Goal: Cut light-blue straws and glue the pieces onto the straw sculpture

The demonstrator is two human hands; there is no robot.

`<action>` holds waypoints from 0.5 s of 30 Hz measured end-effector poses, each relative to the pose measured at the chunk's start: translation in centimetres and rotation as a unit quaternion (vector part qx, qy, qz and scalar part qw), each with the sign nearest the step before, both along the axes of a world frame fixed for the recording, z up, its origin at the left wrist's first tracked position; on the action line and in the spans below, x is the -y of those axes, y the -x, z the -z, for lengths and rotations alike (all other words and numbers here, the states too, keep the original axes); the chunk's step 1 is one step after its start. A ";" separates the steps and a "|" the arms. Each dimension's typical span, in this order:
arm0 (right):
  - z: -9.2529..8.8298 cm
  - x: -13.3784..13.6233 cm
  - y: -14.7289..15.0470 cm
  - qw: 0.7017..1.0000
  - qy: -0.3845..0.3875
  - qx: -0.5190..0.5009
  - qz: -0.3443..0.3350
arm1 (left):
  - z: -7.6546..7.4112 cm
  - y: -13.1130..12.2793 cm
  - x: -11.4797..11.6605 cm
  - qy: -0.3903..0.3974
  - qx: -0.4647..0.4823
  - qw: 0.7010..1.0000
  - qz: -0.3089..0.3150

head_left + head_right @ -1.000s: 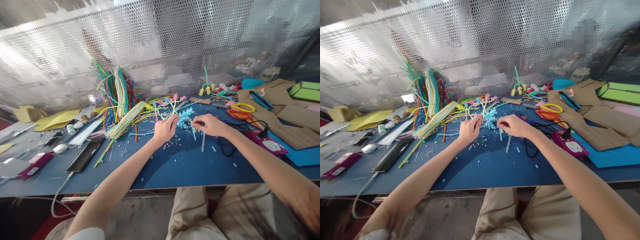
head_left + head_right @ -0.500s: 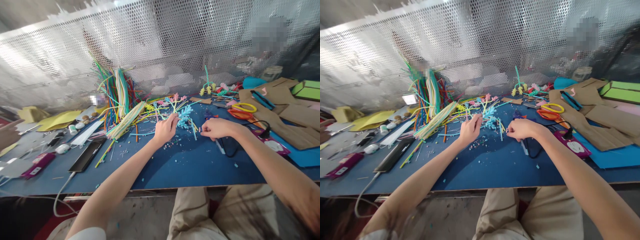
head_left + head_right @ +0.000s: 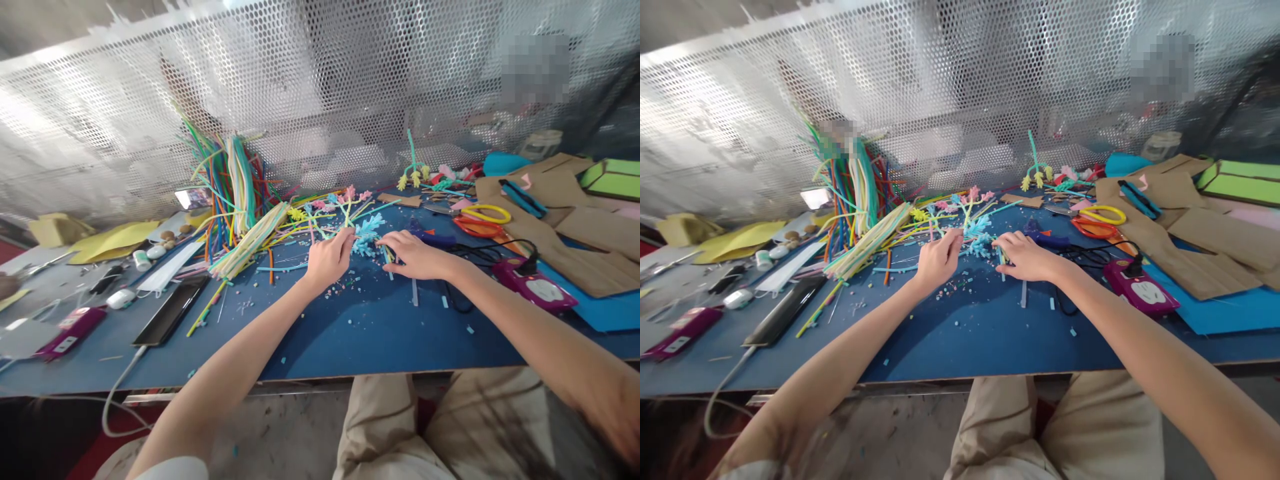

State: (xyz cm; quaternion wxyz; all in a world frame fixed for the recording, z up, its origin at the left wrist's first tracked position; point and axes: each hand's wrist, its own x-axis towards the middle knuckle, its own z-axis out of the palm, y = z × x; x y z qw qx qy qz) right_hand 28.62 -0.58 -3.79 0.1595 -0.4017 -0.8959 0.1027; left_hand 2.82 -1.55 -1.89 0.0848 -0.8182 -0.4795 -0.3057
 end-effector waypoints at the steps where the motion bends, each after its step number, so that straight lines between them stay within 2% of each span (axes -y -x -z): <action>1: 0.2 -0.2 -0.2 1.000 0.010 0.008 0.007 | 0.0 0.0 0.0 0.000 -0.001 1.000 -0.001; 5: 0.5 -0.6 -0.5 1.000 0.027 0.002 0.005 | 0.1 0.0 0.0 0.005 -0.001 1.000 -0.003; 15: -0.6 -0.3 -0.2 0.995 0.086 -0.042 -0.011 | -0.3 -0.1 0.1 0.023 -0.003 1.000 -0.007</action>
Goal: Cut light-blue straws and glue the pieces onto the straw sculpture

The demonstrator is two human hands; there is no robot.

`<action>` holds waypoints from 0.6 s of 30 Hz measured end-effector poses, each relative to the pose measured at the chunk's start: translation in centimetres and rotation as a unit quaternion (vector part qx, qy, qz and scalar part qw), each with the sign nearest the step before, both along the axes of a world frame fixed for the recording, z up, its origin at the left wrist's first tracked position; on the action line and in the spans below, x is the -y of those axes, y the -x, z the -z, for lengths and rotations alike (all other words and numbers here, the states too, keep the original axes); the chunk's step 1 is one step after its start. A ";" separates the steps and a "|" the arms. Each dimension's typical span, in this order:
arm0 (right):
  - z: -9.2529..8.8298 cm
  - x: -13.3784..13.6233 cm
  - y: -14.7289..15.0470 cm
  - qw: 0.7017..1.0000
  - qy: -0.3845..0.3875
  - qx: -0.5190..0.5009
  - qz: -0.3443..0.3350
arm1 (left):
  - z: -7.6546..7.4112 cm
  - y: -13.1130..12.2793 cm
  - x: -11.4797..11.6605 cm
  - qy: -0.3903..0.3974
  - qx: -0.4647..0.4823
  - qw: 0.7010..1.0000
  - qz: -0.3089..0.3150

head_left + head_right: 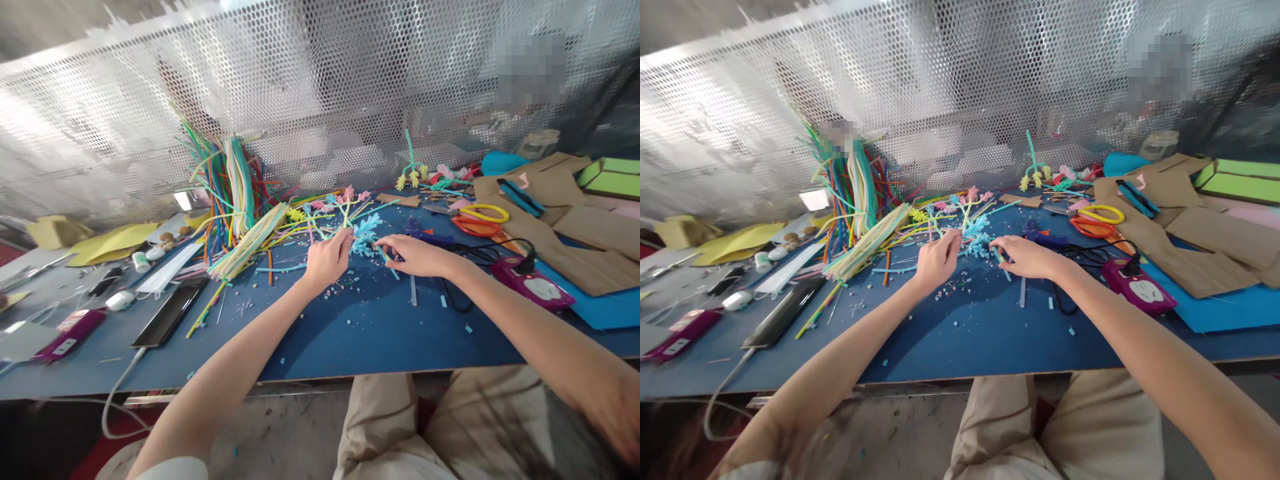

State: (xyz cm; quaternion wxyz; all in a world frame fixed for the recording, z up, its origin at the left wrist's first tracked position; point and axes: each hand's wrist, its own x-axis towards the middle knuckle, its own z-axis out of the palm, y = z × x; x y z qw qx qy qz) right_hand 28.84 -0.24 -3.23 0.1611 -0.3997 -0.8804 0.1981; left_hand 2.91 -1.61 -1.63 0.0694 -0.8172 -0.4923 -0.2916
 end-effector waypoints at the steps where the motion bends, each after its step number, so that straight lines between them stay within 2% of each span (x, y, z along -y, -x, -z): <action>1: 0.0 0.0 0.0 1.000 0.000 -0.002 -0.001 | 0.0 0.0 0.0 -0.002 0.000 1.000 0.000; 14: -0.3 0.4 0.7 0.999 0.006 -0.025 -0.031 | 0.4 0.1 -0.2 -0.009 0.005 1.000 0.000; 18: -0.5 0.3 0.6 0.999 -0.015 -0.039 -0.005 | 0.3 0.0 -0.2 0.001 0.001 1.000 -0.012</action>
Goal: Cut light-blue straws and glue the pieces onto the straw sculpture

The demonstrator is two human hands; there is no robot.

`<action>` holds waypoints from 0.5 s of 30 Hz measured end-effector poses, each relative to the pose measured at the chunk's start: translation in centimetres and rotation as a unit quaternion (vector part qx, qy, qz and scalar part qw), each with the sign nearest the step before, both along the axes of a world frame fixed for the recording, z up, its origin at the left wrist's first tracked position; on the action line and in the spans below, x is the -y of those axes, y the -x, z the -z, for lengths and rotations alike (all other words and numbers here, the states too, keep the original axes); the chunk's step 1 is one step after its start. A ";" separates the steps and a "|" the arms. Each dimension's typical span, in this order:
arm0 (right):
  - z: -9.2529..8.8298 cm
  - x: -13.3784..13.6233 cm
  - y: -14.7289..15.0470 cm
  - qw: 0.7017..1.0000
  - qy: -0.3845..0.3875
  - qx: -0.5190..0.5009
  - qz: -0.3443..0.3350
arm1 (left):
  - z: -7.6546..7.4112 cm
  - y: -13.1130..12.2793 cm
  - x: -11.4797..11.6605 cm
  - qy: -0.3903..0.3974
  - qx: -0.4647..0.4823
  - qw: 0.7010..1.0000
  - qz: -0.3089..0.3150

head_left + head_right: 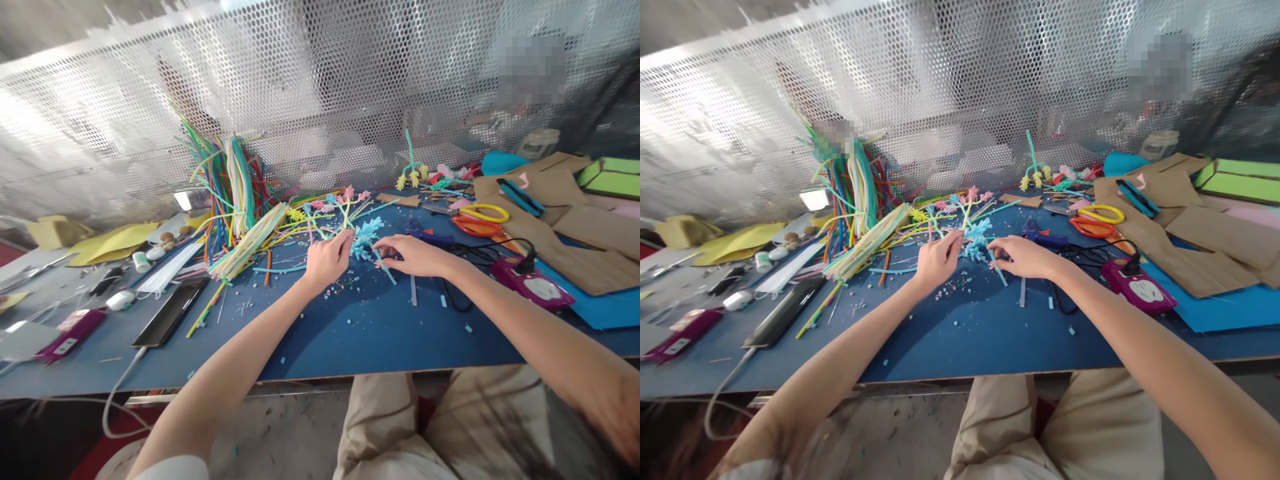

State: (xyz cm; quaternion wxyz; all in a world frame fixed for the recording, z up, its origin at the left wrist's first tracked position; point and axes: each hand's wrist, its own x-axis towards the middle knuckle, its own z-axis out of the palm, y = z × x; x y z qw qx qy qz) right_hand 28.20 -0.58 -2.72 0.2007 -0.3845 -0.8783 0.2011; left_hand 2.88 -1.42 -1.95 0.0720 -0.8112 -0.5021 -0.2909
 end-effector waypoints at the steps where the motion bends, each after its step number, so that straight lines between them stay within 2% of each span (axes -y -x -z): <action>1: -0.1 -0.1 -0.1 1.000 -0.020 -0.009 0.021 | 0.0 0.0 0.0 0.004 -0.001 1.000 -0.003; 4: -0.4 -0.3 -0.4 0.989 -0.085 -0.069 0.102 | -0.2 -0.1 0.1 0.024 -0.007 1.000 -0.007; 6: -0.8 -0.2 -0.5 0.977 -0.116 -0.121 0.132 | -0.3 -0.2 0.2 0.037 -0.016 0.999 -0.005; 10: -1.6 0.3 -0.4 0.966 -0.155 -0.175 0.113 | -0.4 -0.5 0.6 0.039 -0.029 0.999 0.000; 15: -1.9 0.7 -0.3 0.962 -0.191 -0.164 0.102 | -0.5 -0.6 0.8 0.040 -0.032 0.999 0.005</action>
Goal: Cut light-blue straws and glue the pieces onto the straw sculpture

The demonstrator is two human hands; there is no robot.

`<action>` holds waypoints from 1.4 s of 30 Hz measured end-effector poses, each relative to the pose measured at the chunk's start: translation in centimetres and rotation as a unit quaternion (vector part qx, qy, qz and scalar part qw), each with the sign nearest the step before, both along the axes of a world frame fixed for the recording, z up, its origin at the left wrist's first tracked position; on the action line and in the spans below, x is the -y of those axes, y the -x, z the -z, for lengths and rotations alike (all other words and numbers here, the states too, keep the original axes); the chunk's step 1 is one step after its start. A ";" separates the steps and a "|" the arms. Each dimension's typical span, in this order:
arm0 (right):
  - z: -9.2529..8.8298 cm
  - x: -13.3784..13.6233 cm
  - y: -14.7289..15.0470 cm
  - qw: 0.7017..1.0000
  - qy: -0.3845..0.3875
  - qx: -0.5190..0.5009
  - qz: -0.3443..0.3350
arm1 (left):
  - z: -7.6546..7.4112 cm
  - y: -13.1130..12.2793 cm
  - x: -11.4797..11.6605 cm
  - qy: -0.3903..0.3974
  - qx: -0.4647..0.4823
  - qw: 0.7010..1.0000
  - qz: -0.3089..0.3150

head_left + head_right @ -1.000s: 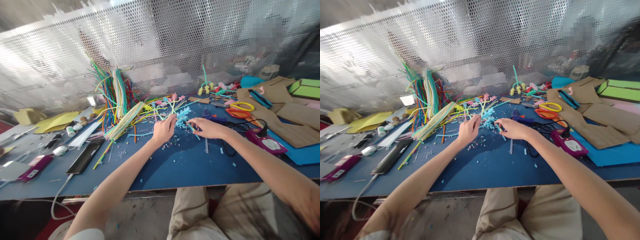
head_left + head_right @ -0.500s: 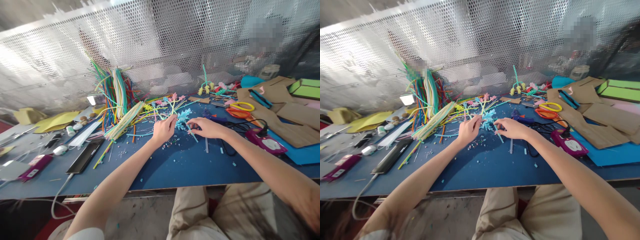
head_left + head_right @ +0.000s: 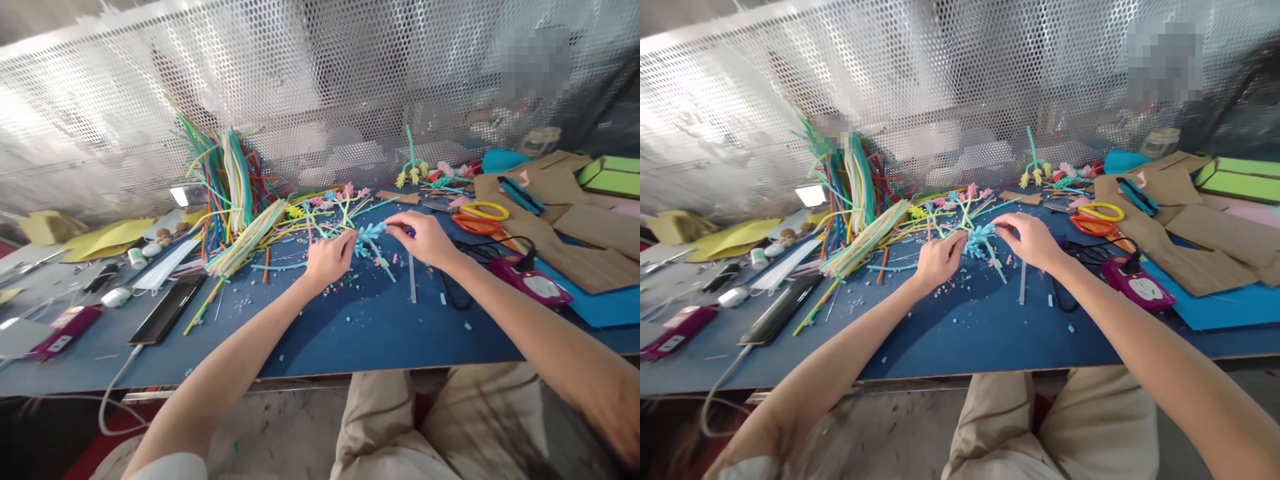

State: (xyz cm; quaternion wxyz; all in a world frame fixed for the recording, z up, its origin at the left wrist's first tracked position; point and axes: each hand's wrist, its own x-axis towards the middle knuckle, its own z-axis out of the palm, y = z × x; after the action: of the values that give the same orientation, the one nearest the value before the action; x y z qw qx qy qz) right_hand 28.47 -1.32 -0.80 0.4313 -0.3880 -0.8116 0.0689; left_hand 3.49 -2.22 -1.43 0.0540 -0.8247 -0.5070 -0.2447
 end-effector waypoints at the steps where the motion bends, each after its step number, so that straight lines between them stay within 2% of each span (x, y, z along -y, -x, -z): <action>1: 0.0 0.0 0.0 1.000 -0.008 0.005 0.004 | 0.0 0.0 0.0 0.000 0.000 1.000 0.001; 6: -0.2 -0.2 -0.3 0.999 -0.020 0.031 0.013 | 0.0 -0.2 0.0 -0.001 0.009 1.000 0.009; 12: -0.5 0.0 -0.4 0.997 0.027 0.068 0.016 | 0.5 -0.3 -0.1 -0.019 0.026 0.999 0.043; 18: -1.5 -0.1 -1.3 0.996 0.055 0.067 -0.031 | 0.8 0.0 -0.7 -0.033 0.036 0.998 0.039; 20: -2.0 -0.5 -2.4 0.994 0.062 0.088 0.001 | 0.8 0.1 -0.9 -0.041 0.038 0.997 0.044; 22: -2.2 -1.1 -3.8 0.985 0.075 0.135 0.074 | 0.9 0.3 -1.1 -0.052 0.041 0.997 0.043; 25: -1.9 -2.1 -5.7 0.945 0.109 0.252 0.177 | 1.0 0.4 -1.2 -0.063 0.037 0.997 0.028; 27: -1.5 -2.5 -6.6 0.913 0.130 0.317 0.223 | 1.0 0.4 -1.2 -0.064 0.038 0.997 0.024; 29: -1.1 -2.7 -7.1 0.888 0.173 0.351 0.239 | 0.9 0.3 -1.2 -0.062 0.046 0.997 0.028; 32: -1.0 -2.8 -7.8 0.869 0.229 0.359 0.253 | 0.8 0.3 -1.1 -0.062 0.057 0.996 0.034; 37: -1.7 -2.7 -9.2 0.845 0.253 0.334 0.333 | 0.9 0.6 -1.4 -0.090 0.078 0.992 0.034; 42: -2.4 -2.7 -9.7 0.837 0.269 0.329 0.345 | 0.9 0.7 -1.4 -0.132 0.108 0.985 0.038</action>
State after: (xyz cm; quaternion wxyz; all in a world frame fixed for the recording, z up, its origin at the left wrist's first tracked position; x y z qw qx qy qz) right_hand 38.15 1.33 1.55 0.0129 -0.7436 -0.6685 -0.0009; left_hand 2.75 -0.78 -2.38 0.0978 -0.7980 -0.4414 -0.3985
